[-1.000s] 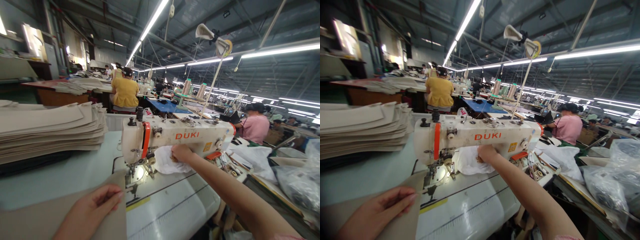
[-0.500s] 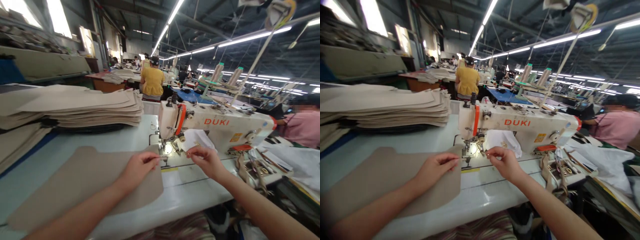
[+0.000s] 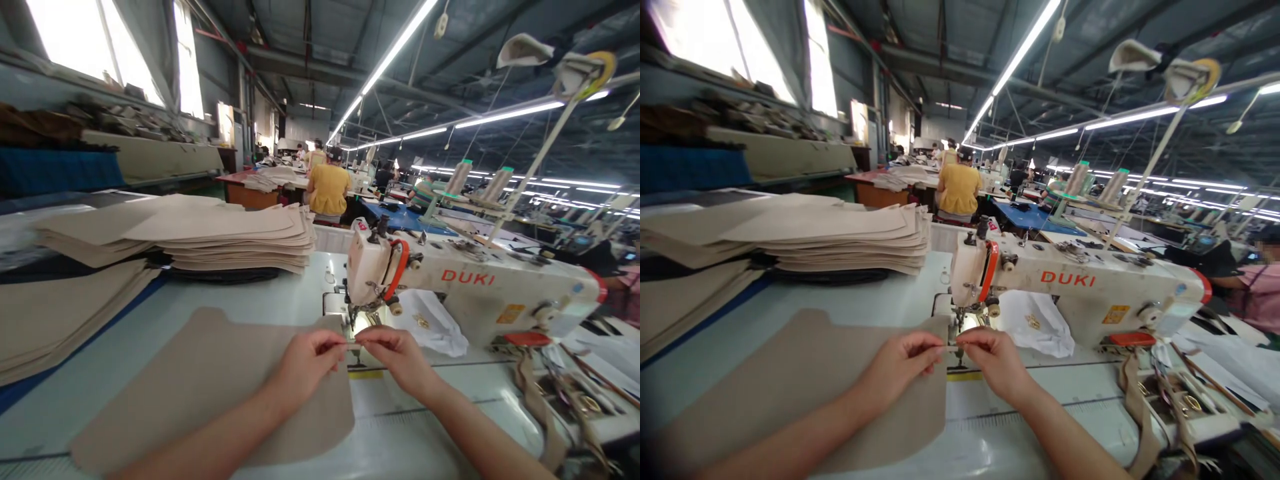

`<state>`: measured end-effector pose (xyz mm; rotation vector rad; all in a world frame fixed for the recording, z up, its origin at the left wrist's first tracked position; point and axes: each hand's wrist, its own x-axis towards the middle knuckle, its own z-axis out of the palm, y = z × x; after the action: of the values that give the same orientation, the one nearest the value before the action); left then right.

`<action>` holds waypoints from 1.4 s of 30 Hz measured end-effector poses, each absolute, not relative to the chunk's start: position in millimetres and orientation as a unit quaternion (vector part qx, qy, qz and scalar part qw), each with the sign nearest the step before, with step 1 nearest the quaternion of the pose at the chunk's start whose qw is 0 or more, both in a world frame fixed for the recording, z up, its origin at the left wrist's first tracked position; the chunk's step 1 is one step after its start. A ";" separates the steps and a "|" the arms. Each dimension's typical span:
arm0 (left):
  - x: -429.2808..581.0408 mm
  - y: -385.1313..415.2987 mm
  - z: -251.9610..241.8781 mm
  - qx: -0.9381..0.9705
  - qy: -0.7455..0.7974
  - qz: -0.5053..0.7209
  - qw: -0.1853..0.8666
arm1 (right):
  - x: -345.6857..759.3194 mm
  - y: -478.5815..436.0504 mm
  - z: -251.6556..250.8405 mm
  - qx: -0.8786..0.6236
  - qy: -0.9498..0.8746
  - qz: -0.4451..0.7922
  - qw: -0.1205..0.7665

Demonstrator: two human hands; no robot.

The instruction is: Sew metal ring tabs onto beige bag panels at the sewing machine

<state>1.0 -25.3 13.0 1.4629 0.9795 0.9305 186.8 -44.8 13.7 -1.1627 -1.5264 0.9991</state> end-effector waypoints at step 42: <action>1.1 -18.3 18.8 0.554 0.393 0.339 0.651 | 175.1 -41.0 14.2 -0.346 -0.475 0.639 0.498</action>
<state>1.1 -18.3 18.8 1.2587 0.8917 0.7699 175.1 -41.0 14.2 -0.8365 -1.1489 1.5458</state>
